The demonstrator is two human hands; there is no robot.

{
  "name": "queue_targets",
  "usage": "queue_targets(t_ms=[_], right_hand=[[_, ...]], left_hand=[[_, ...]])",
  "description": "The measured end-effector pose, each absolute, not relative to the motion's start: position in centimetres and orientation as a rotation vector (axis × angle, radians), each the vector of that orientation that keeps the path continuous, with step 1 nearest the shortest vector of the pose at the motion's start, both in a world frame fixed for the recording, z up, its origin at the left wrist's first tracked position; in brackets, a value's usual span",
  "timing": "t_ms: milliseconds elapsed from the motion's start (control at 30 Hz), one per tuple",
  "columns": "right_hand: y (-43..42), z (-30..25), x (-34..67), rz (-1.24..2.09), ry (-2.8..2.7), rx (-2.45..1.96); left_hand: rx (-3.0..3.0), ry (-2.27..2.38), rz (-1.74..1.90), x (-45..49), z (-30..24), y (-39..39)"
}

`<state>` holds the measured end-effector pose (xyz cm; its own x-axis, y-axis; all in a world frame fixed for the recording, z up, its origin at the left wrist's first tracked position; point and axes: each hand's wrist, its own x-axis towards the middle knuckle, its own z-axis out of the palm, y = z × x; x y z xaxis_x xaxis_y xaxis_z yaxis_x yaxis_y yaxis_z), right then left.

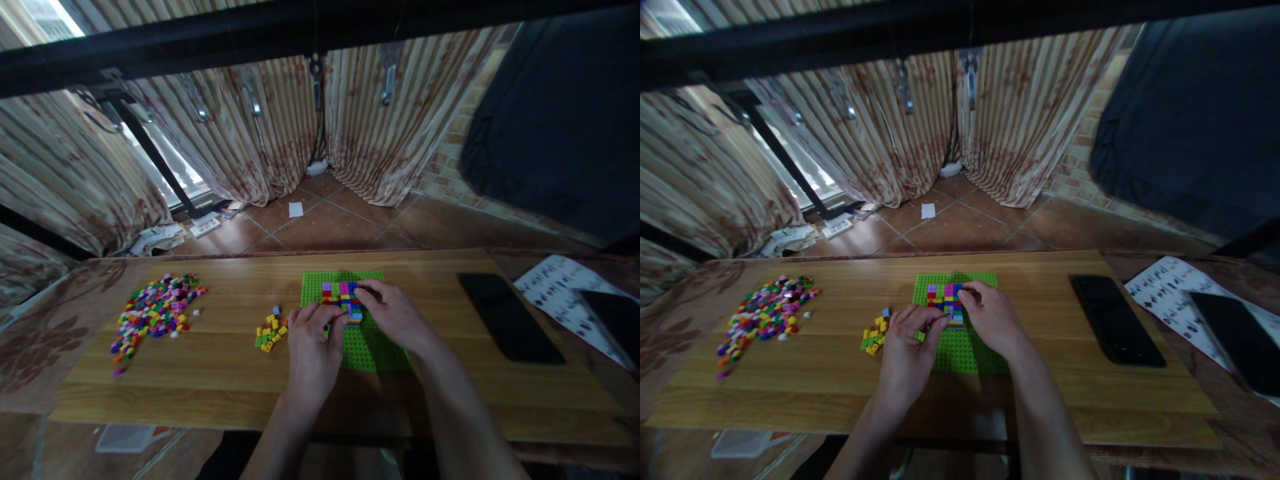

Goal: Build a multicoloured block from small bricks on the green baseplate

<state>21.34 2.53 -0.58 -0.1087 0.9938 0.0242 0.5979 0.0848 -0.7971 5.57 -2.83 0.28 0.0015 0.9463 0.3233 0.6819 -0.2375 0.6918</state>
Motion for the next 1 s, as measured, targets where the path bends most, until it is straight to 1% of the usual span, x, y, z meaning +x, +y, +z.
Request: queue_targets(t_ms=[400, 567, 700, 1000], right_hand=[[2.5, -0.7, 21.3, 0.810, -1.787, -1.563], [2.6, -0.7, 21.4, 0.837, -1.798, -1.567], [2.5, -0.7, 21.3, 0.843, -1.790, -1.564], [2.2, -1.0, 21.6, 1.082, -1.787, -1.477]], left_hand=[[1.617, 1.687, 1.187, 6.0, -0.7, -2.4], [1.466, 1.653, 1.286, 6.4, -1.1, -2.2], [1.402, 1.635, 1.285, 6.5, -0.9, -1.9], [1.364, 1.623, 1.279, 6.6, -0.3, -1.6]])
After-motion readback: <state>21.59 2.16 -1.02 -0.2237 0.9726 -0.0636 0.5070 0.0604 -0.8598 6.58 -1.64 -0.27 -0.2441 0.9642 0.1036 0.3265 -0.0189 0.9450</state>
